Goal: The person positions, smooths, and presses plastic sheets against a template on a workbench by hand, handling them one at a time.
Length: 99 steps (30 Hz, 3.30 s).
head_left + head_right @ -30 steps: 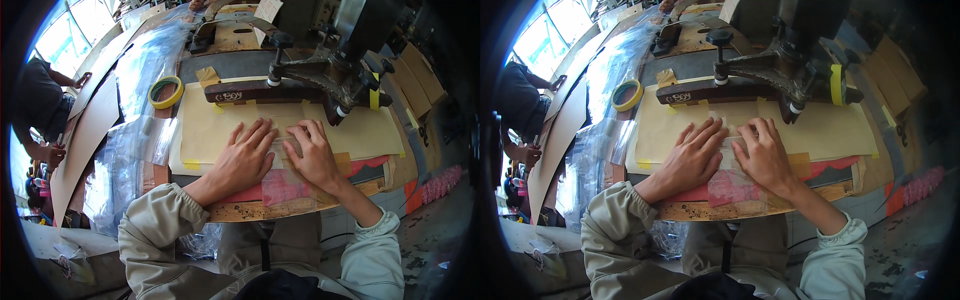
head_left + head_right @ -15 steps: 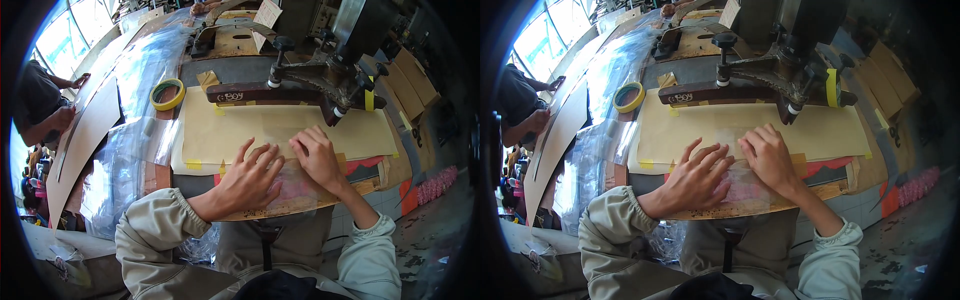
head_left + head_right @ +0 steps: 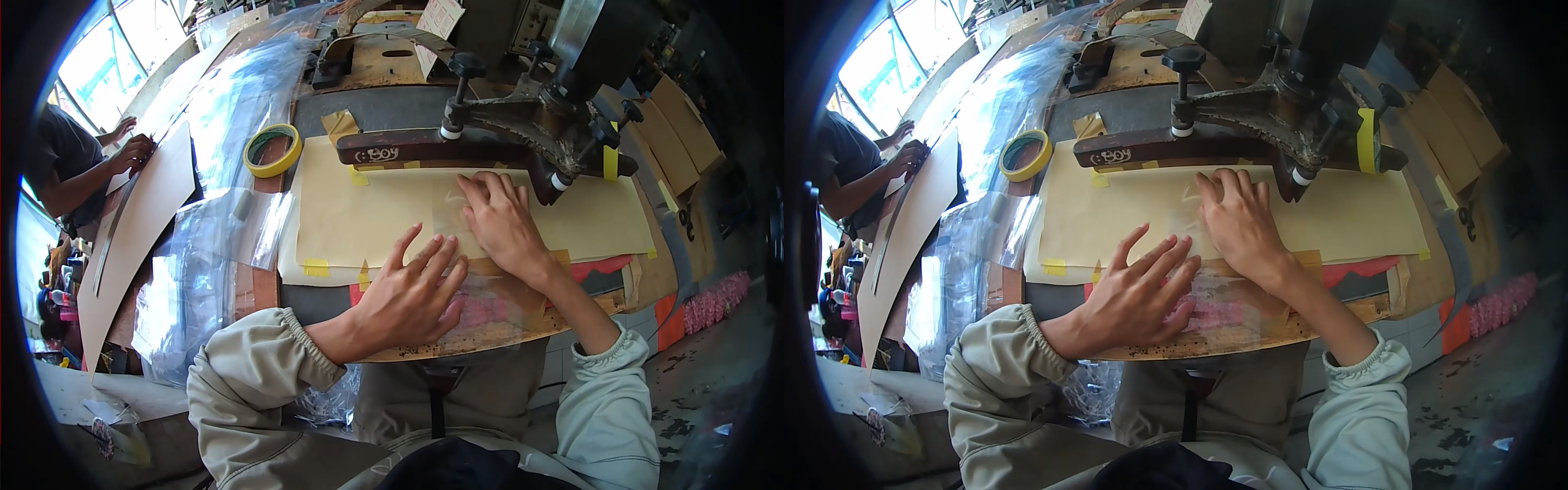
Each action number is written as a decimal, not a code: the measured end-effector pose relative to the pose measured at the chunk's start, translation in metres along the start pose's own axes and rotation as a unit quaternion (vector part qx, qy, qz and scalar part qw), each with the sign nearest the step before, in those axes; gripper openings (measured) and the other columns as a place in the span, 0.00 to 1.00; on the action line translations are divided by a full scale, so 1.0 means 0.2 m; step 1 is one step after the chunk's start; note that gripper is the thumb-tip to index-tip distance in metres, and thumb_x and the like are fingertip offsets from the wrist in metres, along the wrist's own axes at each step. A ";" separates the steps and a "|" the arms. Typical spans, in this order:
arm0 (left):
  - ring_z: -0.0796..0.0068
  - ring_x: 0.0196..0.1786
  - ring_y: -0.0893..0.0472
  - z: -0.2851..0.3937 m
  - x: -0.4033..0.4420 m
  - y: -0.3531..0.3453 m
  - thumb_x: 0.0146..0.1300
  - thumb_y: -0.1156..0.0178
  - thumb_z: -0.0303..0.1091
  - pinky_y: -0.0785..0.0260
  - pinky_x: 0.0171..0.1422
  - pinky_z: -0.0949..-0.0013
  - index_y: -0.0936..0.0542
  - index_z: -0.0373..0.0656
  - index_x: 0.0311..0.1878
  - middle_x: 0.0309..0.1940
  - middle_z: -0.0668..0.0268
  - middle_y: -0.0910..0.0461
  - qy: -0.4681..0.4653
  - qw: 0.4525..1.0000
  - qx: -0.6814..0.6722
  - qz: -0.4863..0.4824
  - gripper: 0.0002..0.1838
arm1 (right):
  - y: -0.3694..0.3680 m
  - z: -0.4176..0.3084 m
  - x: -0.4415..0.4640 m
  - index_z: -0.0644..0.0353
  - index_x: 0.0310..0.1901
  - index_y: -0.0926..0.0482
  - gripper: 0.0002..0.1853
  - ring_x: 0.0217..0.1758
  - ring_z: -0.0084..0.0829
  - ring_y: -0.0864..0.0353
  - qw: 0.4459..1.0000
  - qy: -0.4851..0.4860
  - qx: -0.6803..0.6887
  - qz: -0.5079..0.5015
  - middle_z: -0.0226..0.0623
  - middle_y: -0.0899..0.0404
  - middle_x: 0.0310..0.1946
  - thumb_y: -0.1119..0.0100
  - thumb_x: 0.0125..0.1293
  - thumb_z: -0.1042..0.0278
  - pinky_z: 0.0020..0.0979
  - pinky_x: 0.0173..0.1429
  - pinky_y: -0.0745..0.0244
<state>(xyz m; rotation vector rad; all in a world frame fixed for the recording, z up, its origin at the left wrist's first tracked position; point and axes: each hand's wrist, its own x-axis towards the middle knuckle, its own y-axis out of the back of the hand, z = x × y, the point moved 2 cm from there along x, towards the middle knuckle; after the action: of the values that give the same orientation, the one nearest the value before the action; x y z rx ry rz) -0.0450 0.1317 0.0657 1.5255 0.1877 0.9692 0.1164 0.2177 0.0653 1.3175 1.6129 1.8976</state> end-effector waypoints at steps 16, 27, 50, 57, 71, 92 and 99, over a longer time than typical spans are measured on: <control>0.56 0.61 0.23 0.00 0.00 0.01 0.59 0.41 0.41 0.50 0.72 0.37 0.23 0.36 0.53 0.57 0.48 0.25 0.010 1.000 0.004 -0.003 0.22 | 0.09 0.00 -0.02 0.57 0.39 0.22 0.06 0.50 0.36 0.29 0.999 0.020 -0.003 0.045 0.33 0.26 0.39 0.39 0.59 0.72 0.43 0.57 0.40; 0.60 0.59 0.25 -0.01 0.01 0.03 0.54 0.42 0.36 0.47 0.68 0.40 0.25 0.41 0.53 0.56 0.54 0.27 0.052 0.998 -0.035 -0.020 0.22 | 0.17 -0.09 -0.26 0.68 0.48 0.21 0.13 0.54 0.42 0.24 0.998 -0.036 0.054 0.018 0.43 0.21 0.47 0.42 0.61 0.74 0.40 0.60 0.30; 0.59 0.52 0.23 -0.27 0.18 -0.04 0.61 0.39 0.30 0.35 0.59 0.59 0.26 0.40 0.45 0.43 0.60 0.21 0.161 0.966 -0.200 -0.009 0.11 | 0.12 -0.14 -0.32 0.75 0.41 0.20 0.10 0.50 0.42 0.22 0.992 -0.026 0.037 0.114 0.49 0.20 0.43 0.40 0.59 0.77 0.36 0.56 0.23; 0.52 0.38 0.19 -0.23 0.19 -0.05 0.67 0.45 0.28 0.30 0.48 0.57 0.30 0.39 0.45 0.33 0.56 0.20 0.064 0.980 -0.173 0.069 0.07 | 0.13 -0.14 -0.33 0.73 0.41 0.20 0.11 0.48 0.42 0.20 0.990 -0.031 0.049 0.130 0.47 0.20 0.43 0.39 0.58 0.76 0.36 0.55 0.23; 0.62 0.27 0.15 -0.24 0.18 -0.01 0.73 0.55 0.26 0.26 0.22 0.68 0.46 0.42 0.52 0.29 0.54 0.16 0.334 0.811 -0.481 -0.007 0.12 | 0.14 -0.13 -0.33 0.68 0.40 0.19 0.13 0.52 0.42 0.20 0.985 -0.030 0.069 0.154 0.47 0.18 0.45 0.41 0.63 0.65 0.44 0.61 0.30; 0.53 0.76 0.44 -0.07 0.05 0.01 0.66 0.47 0.56 0.58 0.77 0.40 0.35 0.39 0.68 0.72 0.48 0.42 0.116 0.986 -0.029 -0.117 0.36 | 0.06 -0.11 -0.25 0.66 0.42 0.17 0.14 0.54 0.34 0.21 0.992 -0.049 -0.075 0.093 0.40 0.18 0.46 0.42 0.65 0.63 0.42 0.60 0.31; 0.54 0.68 0.33 -0.17 0.10 -0.05 0.65 0.43 0.51 0.50 0.75 0.43 0.31 0.41 0.63 0.64 0.55 0.32 0.120 0.992 -0.012 -0.043 0.30 | 0.01 -0.03 -0.13 0.65 0.37 0.15 0.13 0.46 0.31 0.21 0.988 -0.033 -0.115 0.095 0.38 0.16 0.42 0.42 0.63 0.63 0.40 0.55 0.30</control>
<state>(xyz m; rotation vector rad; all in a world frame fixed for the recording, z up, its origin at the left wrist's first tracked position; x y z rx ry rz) -0.0512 0.1720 0.0629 1.3656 0.4068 1.0805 0.1256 0.1940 0.0553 1.4596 1.2305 2.0531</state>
